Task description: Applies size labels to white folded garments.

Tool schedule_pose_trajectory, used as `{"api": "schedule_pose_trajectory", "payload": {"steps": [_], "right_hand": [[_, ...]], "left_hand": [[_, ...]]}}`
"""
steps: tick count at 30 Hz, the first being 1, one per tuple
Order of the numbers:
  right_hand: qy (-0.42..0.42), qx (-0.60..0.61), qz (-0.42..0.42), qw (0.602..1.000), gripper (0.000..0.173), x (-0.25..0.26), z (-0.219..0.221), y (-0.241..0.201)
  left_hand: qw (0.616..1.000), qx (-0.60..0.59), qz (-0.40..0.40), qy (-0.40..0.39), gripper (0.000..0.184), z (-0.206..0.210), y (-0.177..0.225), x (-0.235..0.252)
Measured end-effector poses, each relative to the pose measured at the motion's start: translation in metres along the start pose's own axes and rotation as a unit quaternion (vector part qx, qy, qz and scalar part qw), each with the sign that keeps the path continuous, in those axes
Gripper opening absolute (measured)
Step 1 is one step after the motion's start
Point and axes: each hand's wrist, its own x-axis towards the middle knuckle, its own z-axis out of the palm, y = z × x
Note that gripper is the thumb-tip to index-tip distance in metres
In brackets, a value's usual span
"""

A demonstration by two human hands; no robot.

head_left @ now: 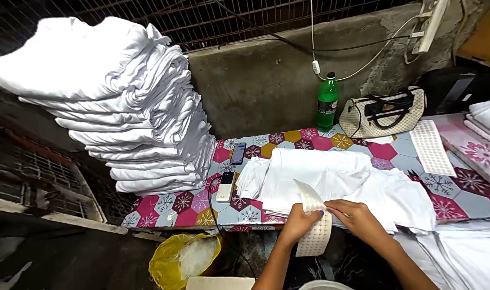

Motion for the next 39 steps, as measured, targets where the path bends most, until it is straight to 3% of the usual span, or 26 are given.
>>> {"api": "schedule_pose_trajectory", "payload": {"steps": [9, 14, 17, 19, 21, 22, 24, 25, 26, 29, 32, 34, 39], "right_hand": [[0.079, -0.02, -0.026, 0.996, 0.02, -0.01, 0.007, 0.006], [0.106, 0.073, 0.083, 0.988, 0.017, -0.014, 0.006, 0.014], [0.099, 0.215, 0.204, 0.95, 0.015, -0.016, -0.007, 0.012], [0.113, 0.3, 0.28, 0.905, 0.014, -0.015, -0.021, 0.01], [0.143, 0.344, 0.319, 0.871, 0.014, -0.021, -0.036, 0.015], [0.159, 0.352, 0.333, 0.86, 0.013, -0.027, -0.043, 0.02], [0.191, 0.343, 0.356, 0.848, 0.013, -0.044, -0.056, 0.032], [0.207, 0.335, 0.368, 0.842, 0.013, -0.053, -0.061, 0.039], [0.222, 0.329, 0.383, 0.834, 0.013, -0.062, -0.065, 0.045], [0.259, 0.295, 0.419, 0.818, 0.014, -0.085, -0.071, 0.056], [0.279, 0.249, 0.436, 0.819, 0.015, -0.111, -0.073, 0.058], [0.272, 0.222, 0.44, 0.827, 0.015, -0.127, -0.074, 0.057], [0.22, 0.166, 0.407, 0.871, 0.015, -0.142, -0.06, 0.049]], "left_hand": [[1.0, 0.008, 0.0, -0.011, 0.012, 0.008, 0.005, 0.001], [1.0, 0.029, 0.001, -0.009, 0.019, 0.009, 0.015, 0.005], [0.997, 0.071, 0.012, 0.008, 0.038, 0.013, 0.022, 0.009], [0.985, 0.155, 0.052, 0.064, 0.071, 0.011, 0.029, 0.011], [0.933, 0.295, 0.139, 0.15, 0.095, 0.002, 0.037, 0.017], [0.882, 0.372, 0.197, 0.212, 0.093, -0.002, 0.043, 0.022], [0.768, 0.48, 0.308, 0.292, 0.06, -0.003, 0.057, 0.035], [0.731, 0.507, 0.351, 0.292, 0.043, 0.003, 0.062, 0.041], [0.718, 0.524, 0.38, 0.257, 0.035, 0.013, 0.063, 0.046], [0.76, 0.532, 0.373, 0.009, 0.024, 0.058, 0.028, 0.065], [0.764, 0.566, 0.234, -0.202, 0.029, 0.095, -0.021, 0.079], [0.759, 0.574, 0.18, -0.247, 0.03, 0.103, -0.036, 0.083], [0.773, 0.57, 0.128, -0.247, 0.029, 0.099, -0.034, 0.086]]}}
